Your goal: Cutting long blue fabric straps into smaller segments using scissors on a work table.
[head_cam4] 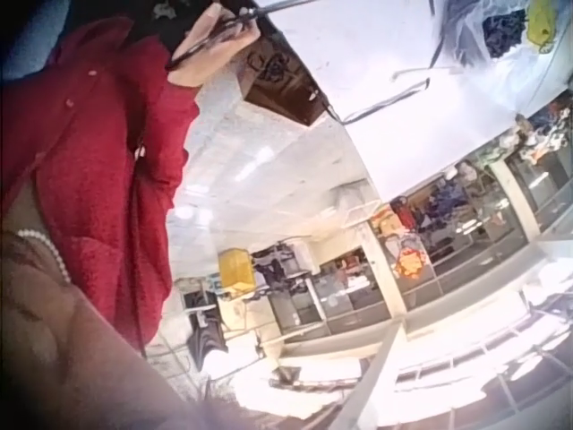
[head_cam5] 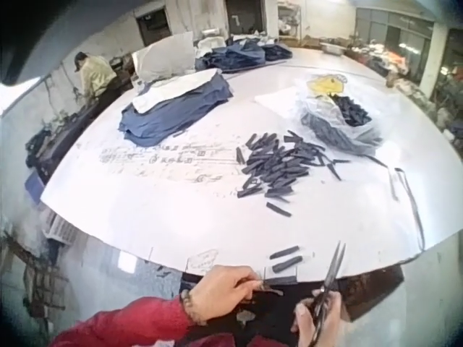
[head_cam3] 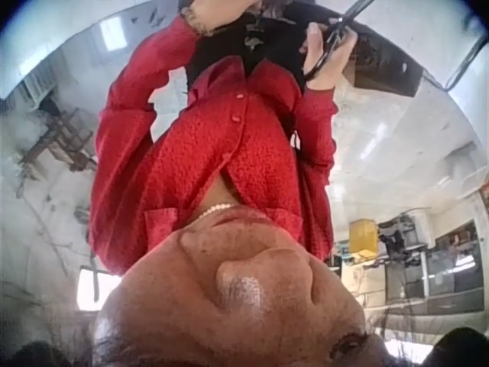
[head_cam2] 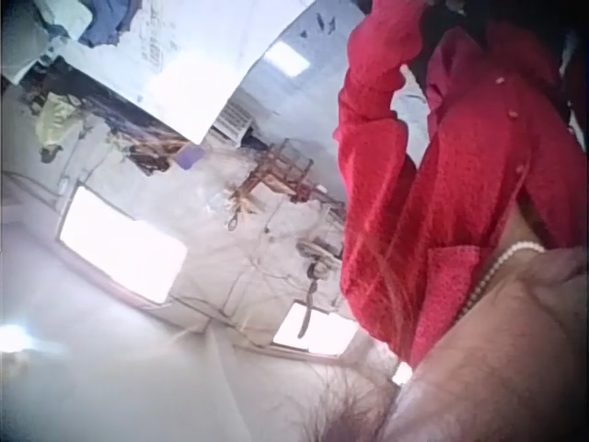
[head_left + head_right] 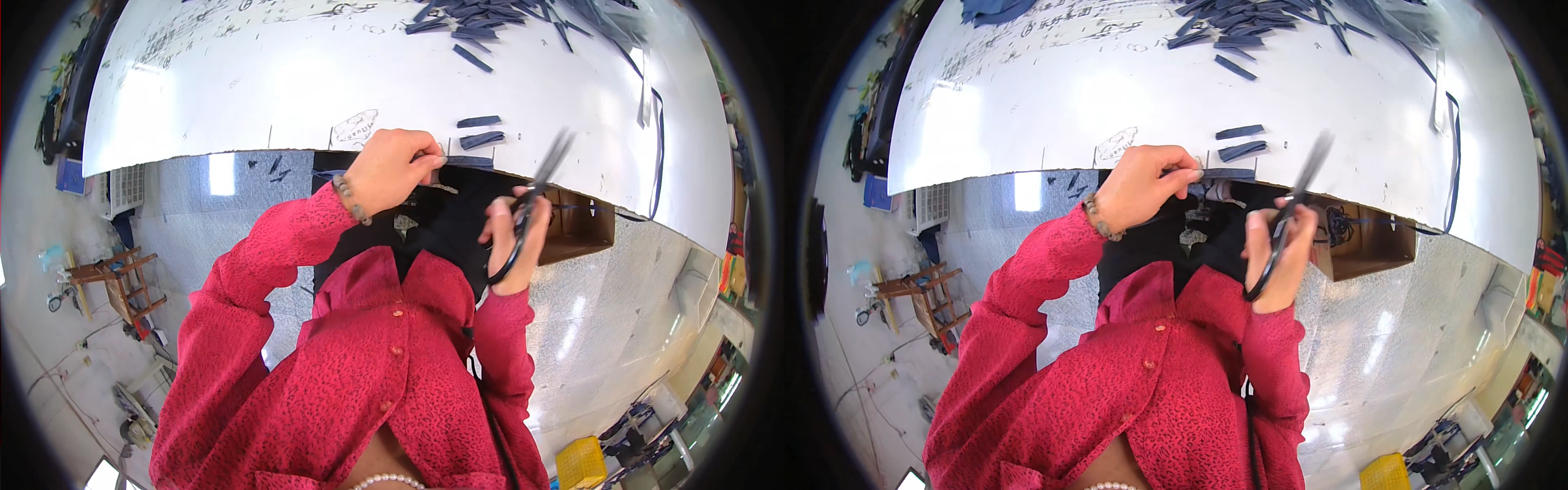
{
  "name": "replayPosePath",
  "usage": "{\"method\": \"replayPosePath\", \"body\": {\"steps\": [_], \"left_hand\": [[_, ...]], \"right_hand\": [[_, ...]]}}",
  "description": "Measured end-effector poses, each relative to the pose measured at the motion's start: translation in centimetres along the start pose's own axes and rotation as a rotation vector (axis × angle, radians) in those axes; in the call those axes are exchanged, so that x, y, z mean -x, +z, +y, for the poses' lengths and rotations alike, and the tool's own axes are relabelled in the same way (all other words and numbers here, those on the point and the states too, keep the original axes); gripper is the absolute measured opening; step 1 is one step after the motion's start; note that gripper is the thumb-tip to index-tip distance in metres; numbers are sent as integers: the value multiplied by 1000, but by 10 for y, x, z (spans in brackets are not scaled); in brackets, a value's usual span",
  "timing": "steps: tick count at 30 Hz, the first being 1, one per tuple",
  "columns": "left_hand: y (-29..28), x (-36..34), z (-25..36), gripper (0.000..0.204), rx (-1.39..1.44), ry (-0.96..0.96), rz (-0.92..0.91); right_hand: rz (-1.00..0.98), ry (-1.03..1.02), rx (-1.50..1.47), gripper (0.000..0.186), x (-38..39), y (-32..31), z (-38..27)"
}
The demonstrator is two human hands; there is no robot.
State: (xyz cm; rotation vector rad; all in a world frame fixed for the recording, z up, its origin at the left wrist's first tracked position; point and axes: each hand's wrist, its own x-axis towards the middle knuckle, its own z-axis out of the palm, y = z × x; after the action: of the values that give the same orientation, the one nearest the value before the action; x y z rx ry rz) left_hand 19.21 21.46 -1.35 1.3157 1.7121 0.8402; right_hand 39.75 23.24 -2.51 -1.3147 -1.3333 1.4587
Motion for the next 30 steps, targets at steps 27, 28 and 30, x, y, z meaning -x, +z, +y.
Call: {"method": "replayPosePath", "body": {"steps": [27, 28, 30], "left_hand": [[-11, -13, 3, 18, 147, -212, -173], [-12, -13, 3, 17, 172, -206, -170], [-13, -13, 2, 15, 177, -202, -184]], "right_hand": [[-237, 294, 23, 37, 28, 12, 14], [-241, 293, 23, 37, 28, 12, 14], [-250, 292, 21, 37, 28, 13, 14]]}}
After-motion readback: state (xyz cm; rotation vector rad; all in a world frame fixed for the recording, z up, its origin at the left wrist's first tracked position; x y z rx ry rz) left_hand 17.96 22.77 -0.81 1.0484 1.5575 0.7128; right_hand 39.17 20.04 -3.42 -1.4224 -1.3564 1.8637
